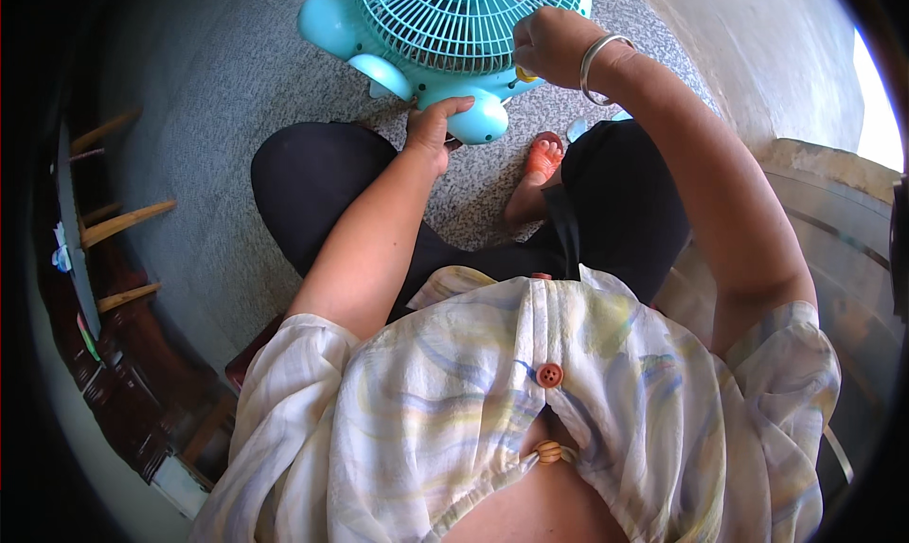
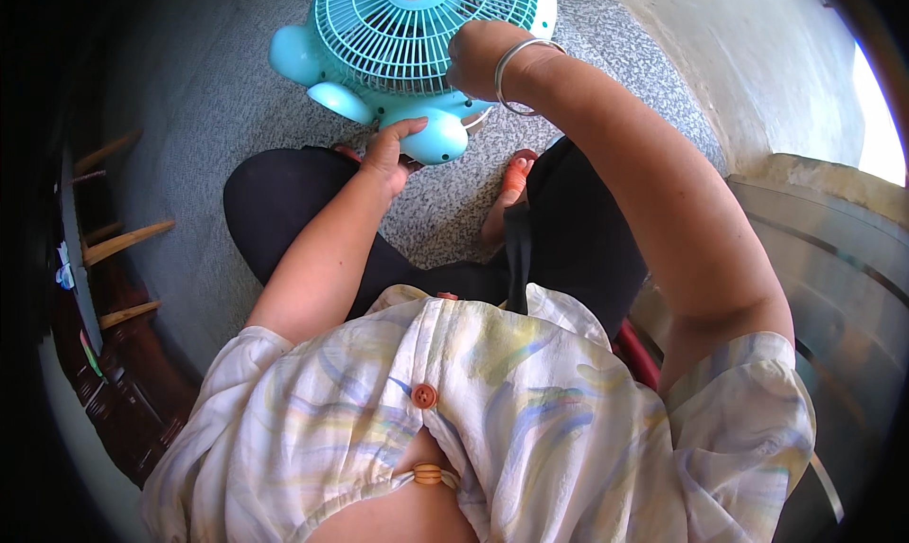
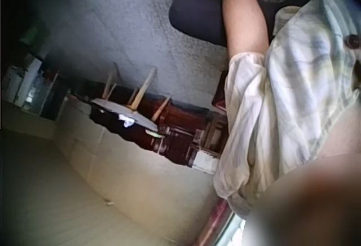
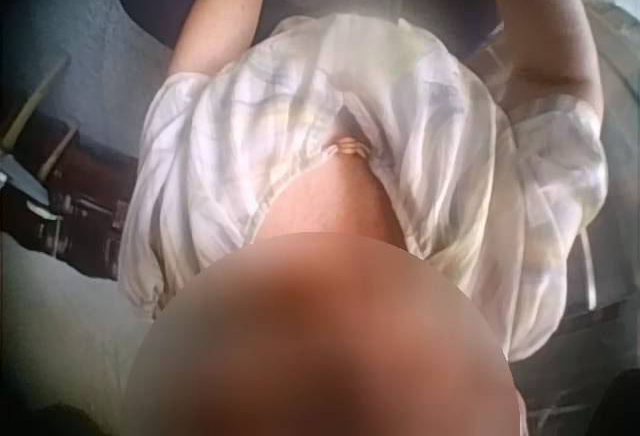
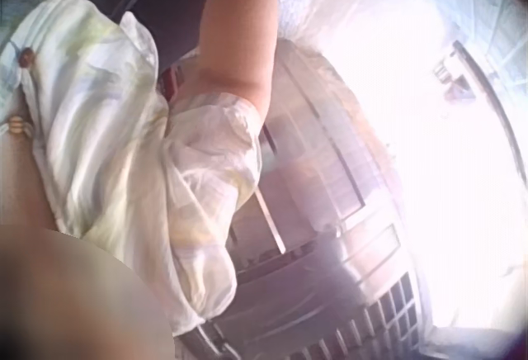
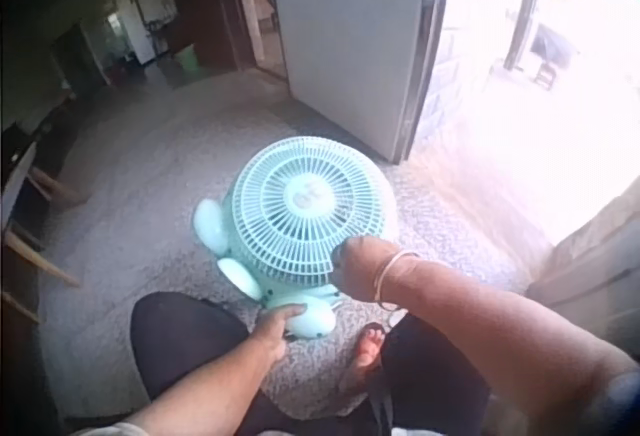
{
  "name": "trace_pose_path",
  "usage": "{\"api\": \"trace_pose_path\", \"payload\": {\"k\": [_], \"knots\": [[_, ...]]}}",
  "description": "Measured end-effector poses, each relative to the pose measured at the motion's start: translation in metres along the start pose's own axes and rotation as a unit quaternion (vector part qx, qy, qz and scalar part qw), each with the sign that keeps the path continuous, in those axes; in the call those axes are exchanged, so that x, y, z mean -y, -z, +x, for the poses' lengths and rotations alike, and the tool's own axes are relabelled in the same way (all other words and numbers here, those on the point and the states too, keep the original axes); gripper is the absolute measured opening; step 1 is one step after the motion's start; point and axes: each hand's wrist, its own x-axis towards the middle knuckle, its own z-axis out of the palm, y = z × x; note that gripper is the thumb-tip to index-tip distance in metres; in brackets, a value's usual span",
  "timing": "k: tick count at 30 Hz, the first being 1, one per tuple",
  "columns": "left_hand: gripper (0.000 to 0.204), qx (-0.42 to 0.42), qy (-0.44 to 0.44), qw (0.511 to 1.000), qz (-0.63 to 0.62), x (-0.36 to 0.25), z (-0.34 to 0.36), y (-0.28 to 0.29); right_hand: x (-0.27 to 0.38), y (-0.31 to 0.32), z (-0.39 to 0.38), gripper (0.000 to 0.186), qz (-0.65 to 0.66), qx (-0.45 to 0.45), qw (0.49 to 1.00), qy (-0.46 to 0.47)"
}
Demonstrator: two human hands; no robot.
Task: Repairing a small blue electric fan using a screwdriver.
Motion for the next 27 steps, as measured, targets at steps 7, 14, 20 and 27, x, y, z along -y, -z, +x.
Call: {"api": "trace_pose_path", "payload": {"k": [7,14,20,27], "knots": [[0.055,-0.007,0.008,1.0,0.011,0.003,0.006,0.006,-0.008,0.01,-0.019,0.035,0.176,0.108,0.975,-0.084],[0.053,0.011,0.016,1.0,0.015,-0.001,-0.002,0.0,-0.019,-0.003,-0.03,0.033,-0.018,-0.105,0.985,0.138],[0.054,-0.003,0.007,1.0,0.013,0.001,0.001,0.002,-0.003,0.006,-0.037,0.039,-0.12,0.011,0.991,-0.054],[0.052,0.006,0.011,1.0,0.01,0.001,0.002,0.004,-0.016,-0.018,-0.04,0.032,0.028,-0.147,0.976,0.161]]}}
